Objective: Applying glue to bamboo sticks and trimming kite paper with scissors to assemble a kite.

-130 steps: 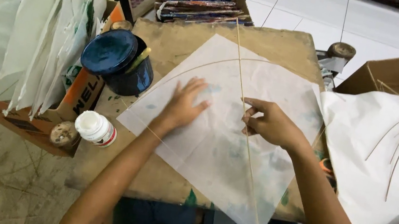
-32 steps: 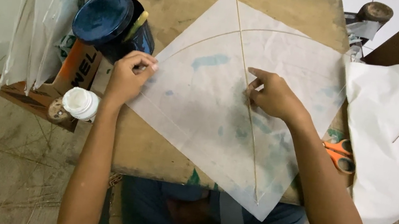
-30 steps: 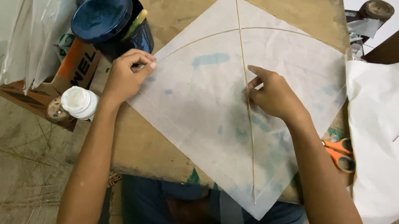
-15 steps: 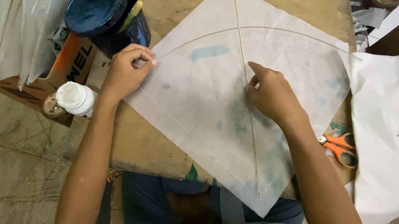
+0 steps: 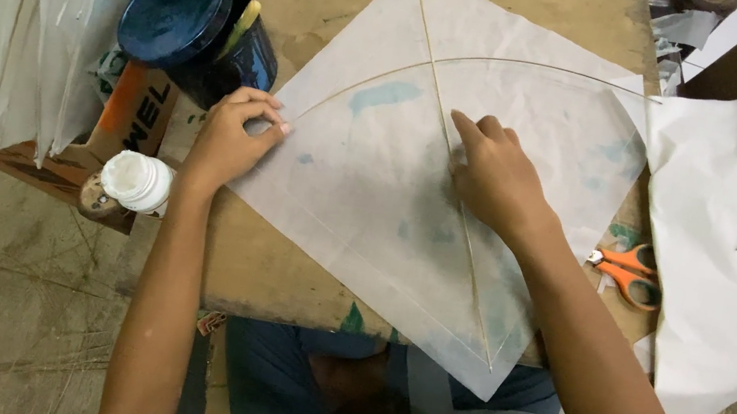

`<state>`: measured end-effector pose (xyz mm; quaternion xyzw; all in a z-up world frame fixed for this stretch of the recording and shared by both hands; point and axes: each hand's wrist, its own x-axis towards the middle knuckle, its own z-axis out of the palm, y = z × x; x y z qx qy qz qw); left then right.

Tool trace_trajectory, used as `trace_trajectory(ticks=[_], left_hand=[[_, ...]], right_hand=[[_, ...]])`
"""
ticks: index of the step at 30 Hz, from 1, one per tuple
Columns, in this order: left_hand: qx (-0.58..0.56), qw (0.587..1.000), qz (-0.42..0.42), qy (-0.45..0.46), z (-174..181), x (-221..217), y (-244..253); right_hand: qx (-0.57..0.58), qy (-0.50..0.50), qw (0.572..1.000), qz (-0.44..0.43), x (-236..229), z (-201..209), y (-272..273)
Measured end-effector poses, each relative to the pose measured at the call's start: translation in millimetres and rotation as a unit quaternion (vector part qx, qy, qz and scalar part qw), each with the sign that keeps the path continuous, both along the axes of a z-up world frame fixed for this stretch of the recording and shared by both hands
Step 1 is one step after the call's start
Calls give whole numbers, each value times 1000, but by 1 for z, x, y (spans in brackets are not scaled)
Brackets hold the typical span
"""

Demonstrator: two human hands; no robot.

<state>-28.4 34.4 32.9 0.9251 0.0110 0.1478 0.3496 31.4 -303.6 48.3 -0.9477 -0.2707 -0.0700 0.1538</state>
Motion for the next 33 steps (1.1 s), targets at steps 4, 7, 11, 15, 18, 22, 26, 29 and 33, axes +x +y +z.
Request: trace_trajectory(ticks=[4, 7, 11, 15, 18, 22, 26, 29, 33], left_hand=[[13, 1000, 4, 20, 3, -1, -1], [23, 999, 13, 28, 1, 0, -2], [62, 997, 43, 11, 0, 6, -11], [100, 993, -18, -57, -3, 27, -24], [111, 983, -108, -98, -17, 56, -48], [159, 972, -168, -45, -2, 82, -98], [229, 956, -183, -7, -16, 130, -122], [261, 950, -166, 35, -22, 144, -130], [287, 943, -157, 60, -25, 149, -134]], right_hand=[[-16, -24, 999, 32, 3, -16, -1], [-27, -15, 998, 53, -10, -7, 3], [-64, -38, 995, 61, -10, -25, 0], [-69, -106, 990, 69, -2, -51, -1], [-73, -151, 984, 65, 2, -64, -2], [-61, -143, 986, 67, -1, -64, -3], [-87, -166, 980, 66, -1, -64, -5], [-83, -170, 980, 60, -2, -66, -6], [-71, -178, 980, 51, -7, -62, -4]])
